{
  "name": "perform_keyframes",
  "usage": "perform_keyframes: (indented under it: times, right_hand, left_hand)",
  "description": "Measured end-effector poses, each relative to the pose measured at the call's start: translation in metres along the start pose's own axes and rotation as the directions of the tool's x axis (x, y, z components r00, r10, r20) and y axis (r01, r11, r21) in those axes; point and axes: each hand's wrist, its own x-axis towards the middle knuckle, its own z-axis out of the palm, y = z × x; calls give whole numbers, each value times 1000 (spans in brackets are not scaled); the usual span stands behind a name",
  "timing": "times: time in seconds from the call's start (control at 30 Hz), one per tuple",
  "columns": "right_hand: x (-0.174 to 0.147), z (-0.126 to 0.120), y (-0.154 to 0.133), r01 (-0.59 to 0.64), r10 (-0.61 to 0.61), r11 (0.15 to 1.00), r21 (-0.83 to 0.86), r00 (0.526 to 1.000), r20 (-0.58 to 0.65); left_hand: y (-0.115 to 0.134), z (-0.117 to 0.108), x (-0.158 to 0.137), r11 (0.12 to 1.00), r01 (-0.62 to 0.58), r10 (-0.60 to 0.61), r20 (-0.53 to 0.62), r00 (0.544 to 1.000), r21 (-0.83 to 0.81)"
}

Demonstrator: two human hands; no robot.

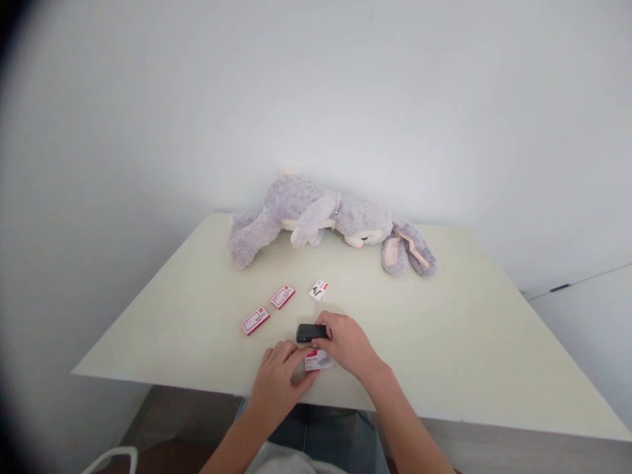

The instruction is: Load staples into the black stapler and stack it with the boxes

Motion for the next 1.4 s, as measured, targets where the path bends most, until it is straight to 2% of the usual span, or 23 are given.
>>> perform_keyframes:
  times: [0.1, 0.23, 0.3, 0.4, 0.53, 0.67, 0.8, 0.87, 1.0, 1.13, 1.27, 1.4]
  right_hand:
    - [-7, -8, 13, -42, 40, 998, -40, 998, -43]
    - [-16, -15, 26, -82, 77, 995, -58, 993, -85]
    - [-18, -16, 29, -91, 85, 994, -61, 992, -97]
    - [-21, -13, 27, -115, 106, 991, -68, 986, -126]
    - [-26, -7, 25, -180, 161, 980, -79, 965, -205]
    - [-21, -9, 32, -273, 236, 959, -72, 917, -321]
    - [7, -15, 45, -341, 286, 939, -55, 857, -429]
    - [26, -17, 49, -342, 285, 939, -46, 844, -455]
    - [57, -13, 44, -289, 243, 957, -37, 862, -445]
    - [69, -6, 33, -217, 190, 976, -23, 897, -399]
    - [62, 3, 26, -190, 190, 981, 34, 918, -349]
    - [35, 17, 20, -184, 212, 975, 125, 938, -274]
  left_hand:
    - [-23, -12, -8, 997, 63, -60, -70, 996, 37]
    - [-66, -29, -6, 980, 191, -171, -248, 954, 58]
    - [-82, -34, 4, 982, 181, -164, -249, 955, 46]
    - [-92, -36, 24, 990, 133, -122, -191, 974, 47]
    - [-88, -33, 49, 995, 76, -67, -146, 987, 57]
    - [-77, -23, 62, 996, 66, -59, -127, 990, 55]
    - [-58, -9, 61, 995, 86, -78, -133, 988, 53]
    - [-47, -1, 59, 993, 105, -96, -145, 985, 56]
    - [-29, 13, 65, 991, 119, -109, -165, 980, 54]
    - [-24, 21, 79, 997, 69, -62, -148, 987, 44]
    - [-28, 24, 85, 999, 2, 2, -109, 994, 40]
    - [-32, 22, 73, 999, -28, 31, -85, 996, 39]
